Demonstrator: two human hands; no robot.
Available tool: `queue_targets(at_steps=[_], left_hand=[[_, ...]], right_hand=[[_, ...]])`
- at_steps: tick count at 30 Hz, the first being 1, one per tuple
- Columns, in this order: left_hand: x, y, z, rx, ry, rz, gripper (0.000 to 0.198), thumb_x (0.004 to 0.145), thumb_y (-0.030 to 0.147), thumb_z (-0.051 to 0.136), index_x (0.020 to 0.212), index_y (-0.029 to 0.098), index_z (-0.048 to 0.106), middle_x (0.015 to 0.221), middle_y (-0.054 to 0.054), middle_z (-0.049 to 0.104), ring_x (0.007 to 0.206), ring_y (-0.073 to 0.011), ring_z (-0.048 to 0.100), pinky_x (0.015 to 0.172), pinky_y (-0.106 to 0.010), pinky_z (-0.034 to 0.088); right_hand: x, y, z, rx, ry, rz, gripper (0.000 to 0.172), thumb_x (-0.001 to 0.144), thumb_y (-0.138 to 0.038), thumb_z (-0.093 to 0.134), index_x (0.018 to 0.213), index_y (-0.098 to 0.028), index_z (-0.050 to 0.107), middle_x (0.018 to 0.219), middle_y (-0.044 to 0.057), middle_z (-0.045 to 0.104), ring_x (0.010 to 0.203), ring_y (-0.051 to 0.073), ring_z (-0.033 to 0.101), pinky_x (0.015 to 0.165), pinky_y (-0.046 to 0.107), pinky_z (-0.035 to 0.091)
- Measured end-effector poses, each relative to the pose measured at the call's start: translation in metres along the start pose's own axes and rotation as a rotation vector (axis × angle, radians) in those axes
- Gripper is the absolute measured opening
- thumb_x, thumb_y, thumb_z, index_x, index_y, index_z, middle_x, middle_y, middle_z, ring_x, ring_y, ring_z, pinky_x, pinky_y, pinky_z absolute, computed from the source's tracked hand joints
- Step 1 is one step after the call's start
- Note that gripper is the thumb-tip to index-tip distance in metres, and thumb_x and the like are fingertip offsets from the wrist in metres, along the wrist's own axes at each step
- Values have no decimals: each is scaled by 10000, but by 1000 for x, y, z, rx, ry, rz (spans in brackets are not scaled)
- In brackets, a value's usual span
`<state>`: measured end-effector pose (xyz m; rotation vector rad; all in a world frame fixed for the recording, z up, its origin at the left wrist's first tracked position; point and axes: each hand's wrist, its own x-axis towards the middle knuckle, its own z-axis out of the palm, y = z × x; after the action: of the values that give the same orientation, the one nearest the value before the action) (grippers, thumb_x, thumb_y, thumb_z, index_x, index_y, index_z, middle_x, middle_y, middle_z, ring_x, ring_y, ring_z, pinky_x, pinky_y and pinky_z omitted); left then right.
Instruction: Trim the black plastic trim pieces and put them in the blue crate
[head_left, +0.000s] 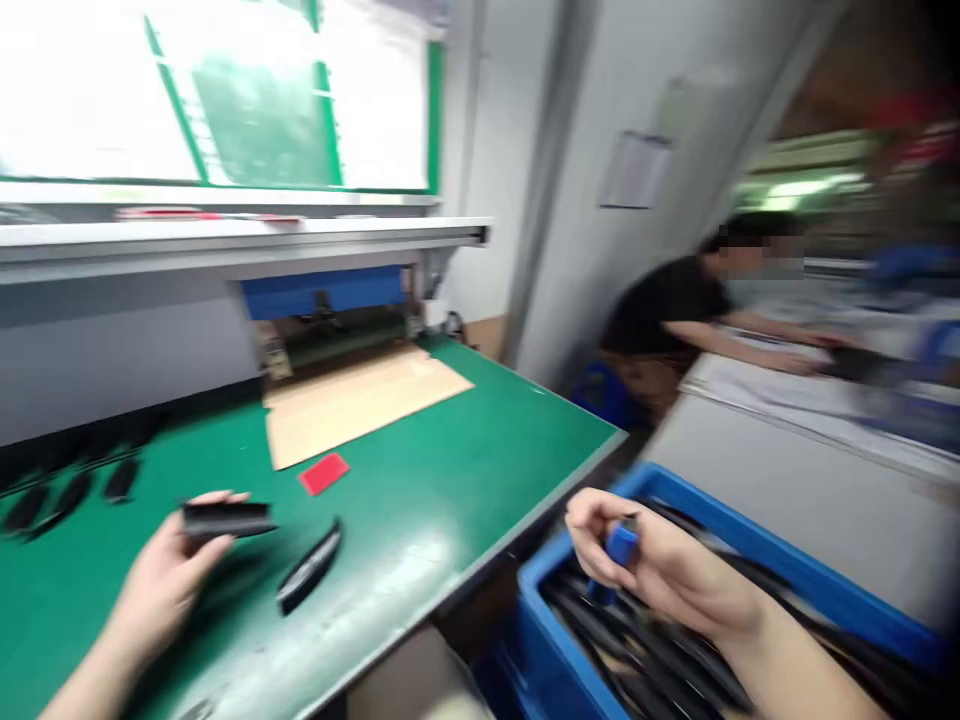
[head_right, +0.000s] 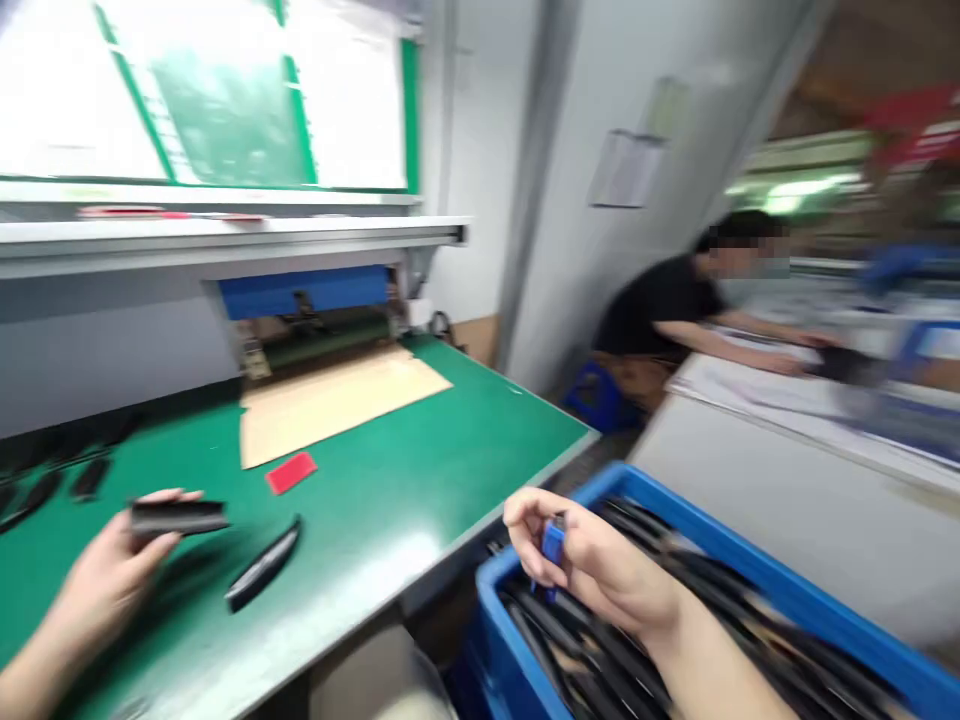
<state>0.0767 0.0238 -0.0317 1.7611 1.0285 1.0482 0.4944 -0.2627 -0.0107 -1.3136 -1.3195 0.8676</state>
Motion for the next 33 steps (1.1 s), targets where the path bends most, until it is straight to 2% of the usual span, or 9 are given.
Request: queue_targets(at_steps=[2, 4, 6, 8, 10, 13, 18, 24, 33], left_hand=[[-1, -6, -12, -151, -30, -47, 574, 729, 443, 762, 1185, 199, 512, 1253, -125, 596, 1165, -306, 555, 1032, -461, 405], [1, -10, -13, -256, -36, -55, 559, 723, 387, 778, 1171, 197, 503, 1257, -138, 594, 1139, -296, 580, 993, -417, 443], [4, -13, -11, -338, -28, -49, 516, 738, 338, 774, 1151, 201, 496, 1253, -136, 596, 1126, -278, 592, 973, -384, 457], [4, -16, -11, -413, -20, -44, 479, 767, 299, 756, 1149, 212, 480, 1265, -127, 588, 1132, -261, 589, 975, -366, 451], [3, -20, -13, -496, -20, -52, 469, 791, 270, 740, 1164, 223, 459, 1283, -121, 575, 1148, -253, 579, 990, -359, 436], [1, -25, -14, -617, -18, -80, 483, 803, 255, 736, 1180, 236, 434, 1285, -115, 572, 1170, -253, 564, 999, -353, 424], [-2, -24, -9, -724, 6, -108, 500, 798, 227, 749, 1166, 249, 411, 1270, -103, 579, 1177, -248, 557, 1003, -348, 413], [-4, -18, -7, -800, -42, -96, 514, 777, 241, 773, 1152, 237, 421, 1276, -118, 568, 1165, -277, 564, 972, -352, 434], [-1, -7, -18, -707, -80, -52, 403, 802, 217, 744, 1096, 234, 470, 1227, -89, 609, 1100, -223, 603, 940, -324, 477]], right_hand=[[76, -12, 39, 187, -155, -175, 626, 838, -816, 352, 985, -235, 531, 557, -47, 366, 436, 128, 307, 471, 264, 358], [151, -23, 88, 5, -209, -306, 663, 854, -805, 337, 1019, -211, 581, 564, -50, 394, 447, 141, 369, 482, 267, 400], [215, -29, 142, -229, -209, -377, 630, 875, -719, 440, 1088, -153, 618, 707, 4, 542, 607, 174, 516, 576, 276, 457], [259, -30, 190, -338, -225, -403, 537, 830, -582, 649, 1144, -148, 611, 955, 68, 613, 843, 217, 572, 706, 300, 474], [280, -25, 224, -439, -269, -462, 609, 728, -482, 812, 1209, -206, 562, 1103, 73, 594, 998, 249, 546, 826, 348, 451], [283, -13, 244, -600, -330, -576, 725, 684, -510, 848, 1256, -255, 484, 1127, 40, 566, 1042, 247, 513, 905, 372, 398], [270, -3, 246, -642, -379, -662, 515, 885, -682, 509, 1099, -214, 520, 978, 42, 555, 903, 232, 496, 810, 361, 364], [264, -1, 256, -778, -335, -705, 732, 878, -772, 127, 1003, -199, 566, 855, 51, 519, 771, 233, 439, 685, 343, 290], [263, 1, 265, -889, -294, -766, 727, 914, -719, 17, 721, -189, 476, 716, 41, 495, 663, 201, 386, 617, 323, 211]])
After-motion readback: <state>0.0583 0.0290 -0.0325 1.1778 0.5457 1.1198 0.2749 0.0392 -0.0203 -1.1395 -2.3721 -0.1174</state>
